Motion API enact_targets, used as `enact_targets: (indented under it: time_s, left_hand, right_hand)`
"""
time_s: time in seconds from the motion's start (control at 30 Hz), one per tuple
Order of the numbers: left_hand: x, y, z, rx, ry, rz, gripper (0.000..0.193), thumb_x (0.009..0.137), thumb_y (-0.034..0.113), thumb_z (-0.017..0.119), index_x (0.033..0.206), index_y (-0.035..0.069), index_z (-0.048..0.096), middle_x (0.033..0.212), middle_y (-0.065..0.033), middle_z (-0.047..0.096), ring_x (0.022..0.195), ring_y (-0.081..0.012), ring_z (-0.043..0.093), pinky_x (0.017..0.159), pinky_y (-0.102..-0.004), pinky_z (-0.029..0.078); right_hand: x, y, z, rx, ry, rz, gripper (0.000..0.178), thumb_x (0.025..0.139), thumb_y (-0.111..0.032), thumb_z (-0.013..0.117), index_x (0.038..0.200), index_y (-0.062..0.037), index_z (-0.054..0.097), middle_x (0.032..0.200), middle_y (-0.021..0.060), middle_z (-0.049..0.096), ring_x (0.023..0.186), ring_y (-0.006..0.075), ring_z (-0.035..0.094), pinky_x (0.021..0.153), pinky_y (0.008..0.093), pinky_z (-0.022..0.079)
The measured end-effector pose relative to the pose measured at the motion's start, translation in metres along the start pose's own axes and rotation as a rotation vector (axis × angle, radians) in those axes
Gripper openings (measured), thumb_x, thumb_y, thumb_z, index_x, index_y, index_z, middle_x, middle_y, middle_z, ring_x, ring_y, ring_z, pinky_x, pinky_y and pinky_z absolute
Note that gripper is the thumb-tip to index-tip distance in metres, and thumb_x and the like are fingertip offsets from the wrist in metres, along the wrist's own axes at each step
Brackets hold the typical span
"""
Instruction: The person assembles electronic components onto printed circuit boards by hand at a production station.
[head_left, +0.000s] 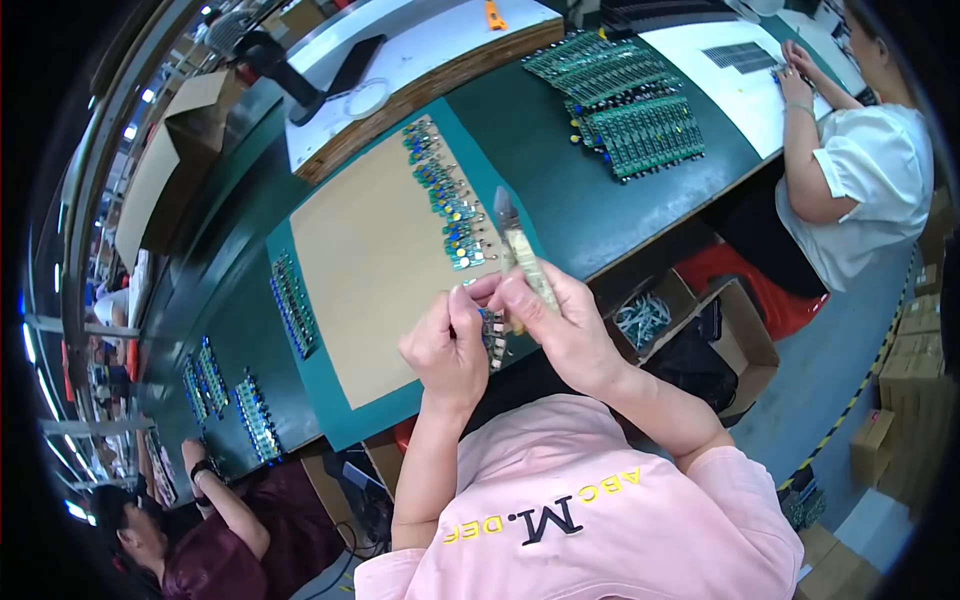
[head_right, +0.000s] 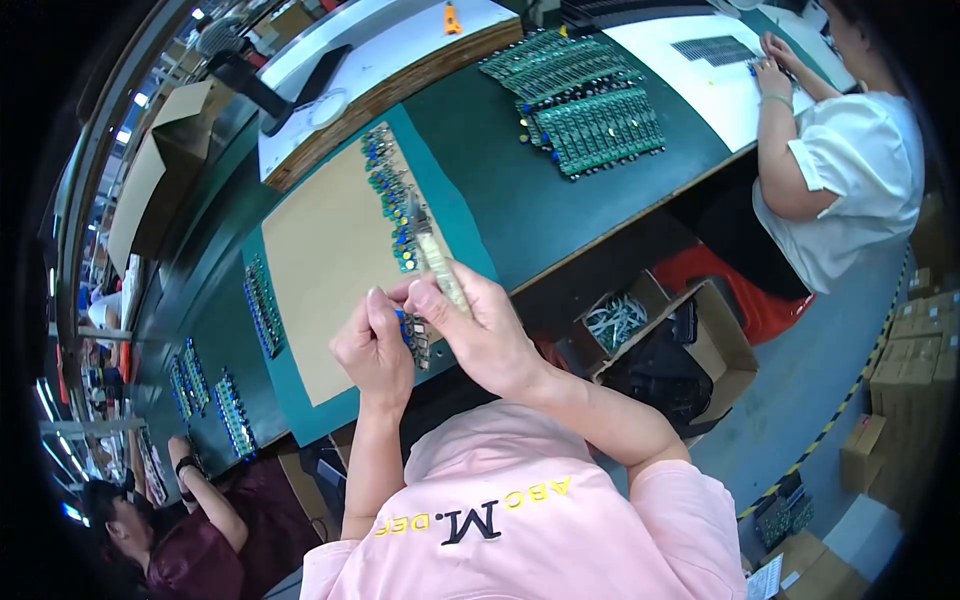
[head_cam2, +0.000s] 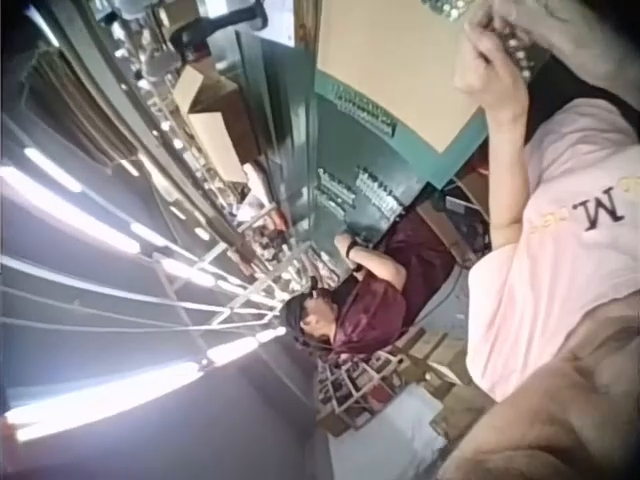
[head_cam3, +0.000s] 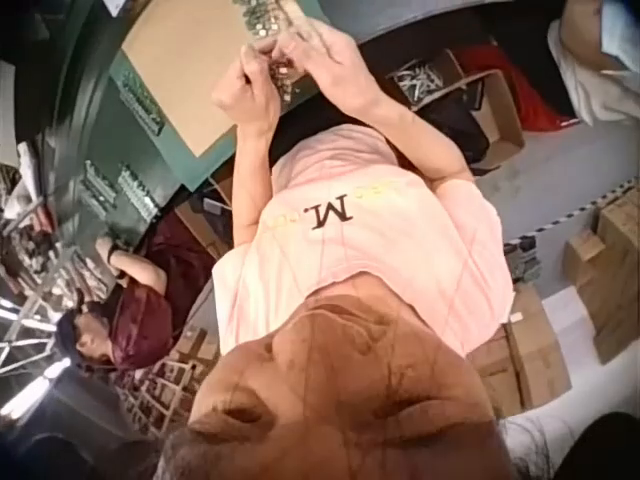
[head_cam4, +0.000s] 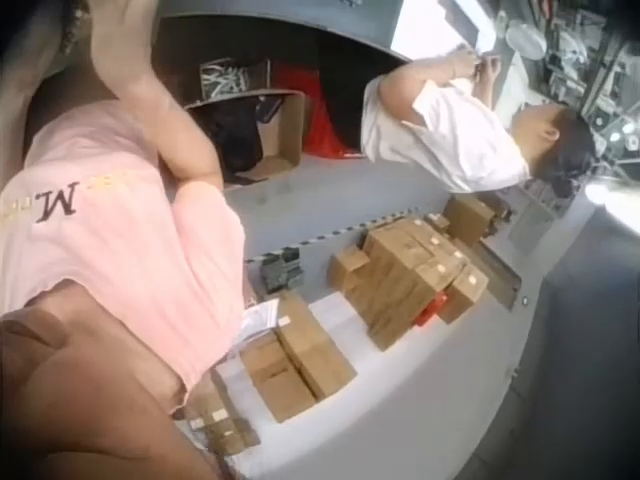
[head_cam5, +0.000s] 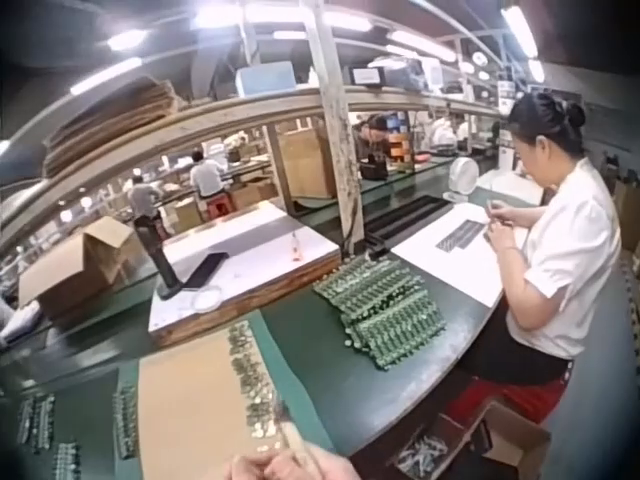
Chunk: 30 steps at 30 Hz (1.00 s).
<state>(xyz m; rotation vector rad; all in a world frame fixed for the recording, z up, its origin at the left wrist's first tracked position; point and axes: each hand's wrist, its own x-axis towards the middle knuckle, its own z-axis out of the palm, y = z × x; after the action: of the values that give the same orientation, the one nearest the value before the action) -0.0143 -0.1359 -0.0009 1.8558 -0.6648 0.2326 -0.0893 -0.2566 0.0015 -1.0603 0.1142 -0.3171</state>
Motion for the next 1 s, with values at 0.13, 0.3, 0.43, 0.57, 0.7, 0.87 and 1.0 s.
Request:
enact_targets:
  time_s: [0.13,0.3,0.43,0.57,0.7,0.87,1.0]
  left_hand:
    - [-0.001,-0.017,-0.020,0.076,0.099,-0.085,0.036,0.103,0.014,0.051,0.072,-0.001,0.059,0.059,-0.0013,0.050,0.053,-0.0113,0.037,0.051,-0.0276,0.036]
    - [-0.001,-0.018,-0.022,-0.072,0.103,-0.138,0.036,0.103,0.013,0.051,0.071,-0.001,0.057,0.059,-0.0024,0.050,0.052,-0.0125,0.036,0.050,-0.0289,0.036]
    - [0.006,-0.025,-0.027,0.090,0.140,-0.163,0.035,0.102,0.013,0.052,0.071,-0.001,0.057,0.058,-0.0048,0.051,0.051,-0.0142,0.038,0.051,-0.0302,0.038]
    - [0.006,-0.034,-0.015,0.270,0.093,-0.145,0.032,0.101,0.013,0.053,0.072,-0.001,0.059,0.058,-0.0077,0.053,0.050,-0.0171,0.042,0.051,-0.0330,0.040]
    - [-0.001,-0.050,0.015,0.518,-0.059,-0.089,0.030,0.098,0.015,0.057,0.072,0.001,0.062,0.056,-0.0131,0.059,0.043,-0.0274,0.052,0.047,-0.0405,0.044]
    - [-0.005,-0.056,0.038,0.920,-0.047,-0.006,0.032,0.098,0.019,0.059,0.071,0.004,0.061,0.054,-0.0106,0.060,0.036,-0.0277,0.053,0.038,-0.0387,0.043]
    - [-0.008,-0.056,0.045,1.133,0.024,0.107,0.033,0.098,0.022,0.060,0.069,0.007,0.060,0.052,-0.0082,0.058,0.033,-0.0247,0.051,0.034,-0.0362,0.043]
  right_hand:
    - [0.005,0.000,0.002,-0.051,-0.009,0.019,0.024,0.106,-0.024,0.054,0.105,-0.0008,0.059,0.105,0.0136,0.064,0.090,0.0177,0.064,0.083,0.0302,0.055]
    - [0.013,0.032,0.014,0.084,0.030,0.054,0.023,0.106,-0.022,0.053,0.106,-0.0005,0.059,0.101,0.0135,0.064,0.083,0.0174,0.064,0.078,0.0303,0.056]
    - [0.007,0.029,0.013,0.215,-0.001,0.183,0.024,0.106,-0.023,0.052,0.106,-0.0002,0.059,0.102,0.0143,0.064,0.080,0.0174,0.063,0.075,0.0311,0.056]
    - [0.007,0.023,-0.021,0.380,-0.065,0.184,0.026,0.107,-0.025,0.050,0.105,-0.0001,0.058,0.103,0.0147,0.063,0.080,0.0181,0.062,0.075,0.0327,0.056]
    - [0.014,0.028,-0.035,0.271,0.203,0.063,0.026,0.107,-0.026,0.051,0.102,-0.0014,0.057,0.099,0.0125,0.063,0.078,0.0160,0.059,0.071,0.0308,0.053]
    - [0.022,0.035,-0.044,0.208,0.205,0.085,0.022,0.105,-0.024,0.053,0.102,-0.0027,0.057,0.094,0.0095,0.062,0.073,0.0138,0.056,0.068,0.0283,0.050]
    - [0.037,0.039,-0.045,0.007,0.139,0.077,0.021,0.105,-0.023,0.052,0.101,-0.0030,0.057,0.095,0.0103,0.061,0.074,0.0136,0.054,0.068,0.0275,0.047]
